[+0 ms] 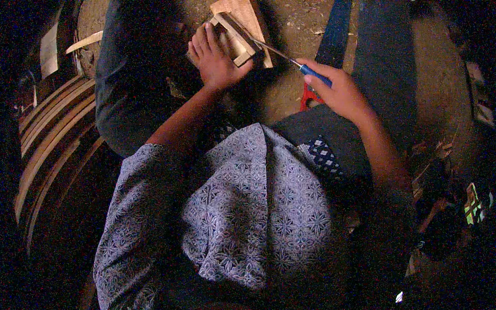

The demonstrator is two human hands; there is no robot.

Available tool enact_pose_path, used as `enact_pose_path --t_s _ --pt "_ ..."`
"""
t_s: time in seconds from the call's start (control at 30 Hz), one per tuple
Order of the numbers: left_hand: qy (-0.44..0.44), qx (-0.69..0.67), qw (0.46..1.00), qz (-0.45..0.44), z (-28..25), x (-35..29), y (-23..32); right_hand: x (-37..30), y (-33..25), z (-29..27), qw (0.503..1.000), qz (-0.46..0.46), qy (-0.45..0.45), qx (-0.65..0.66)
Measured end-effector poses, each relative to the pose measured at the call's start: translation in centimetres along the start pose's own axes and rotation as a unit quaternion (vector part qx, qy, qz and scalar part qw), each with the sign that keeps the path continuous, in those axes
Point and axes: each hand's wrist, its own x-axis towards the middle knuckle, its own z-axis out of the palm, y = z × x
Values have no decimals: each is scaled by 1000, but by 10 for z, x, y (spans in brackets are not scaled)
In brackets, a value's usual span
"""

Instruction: The person sits on the floor and uses a chisel to carve a small wooden block, repeatedly removing shavings and shaping the edges. The person rotates the block to work on different sides and occasionally pauses to inspect the carved surfaces.

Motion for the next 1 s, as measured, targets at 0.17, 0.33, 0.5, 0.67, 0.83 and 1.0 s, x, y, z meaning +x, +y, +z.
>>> enact_pose_path --t_s 0.17,0.33,0.5,0.67,0.83,1.0 --pt "-4 11 1000 -12 3 10 4 33 8 21 998 -22 48 18" --pt "1 5 1000 -13 1 7 -5 9 1 10 999 41 -1 25" --pt "-1 -6 1000 4 0 5 -1 48 -3 29 996 -51 52 43" --pt "2 -11 1000 13 -5 10 -11 36 -15 12 1000 0 10 1" --pt "-13 -12 1000 8 -5 8 -14 13 -14 5 1000 19 -9 -2" --pt "-25 -6 1000 3 -4 13 -14 21 -7 18 1000 23 6 18"
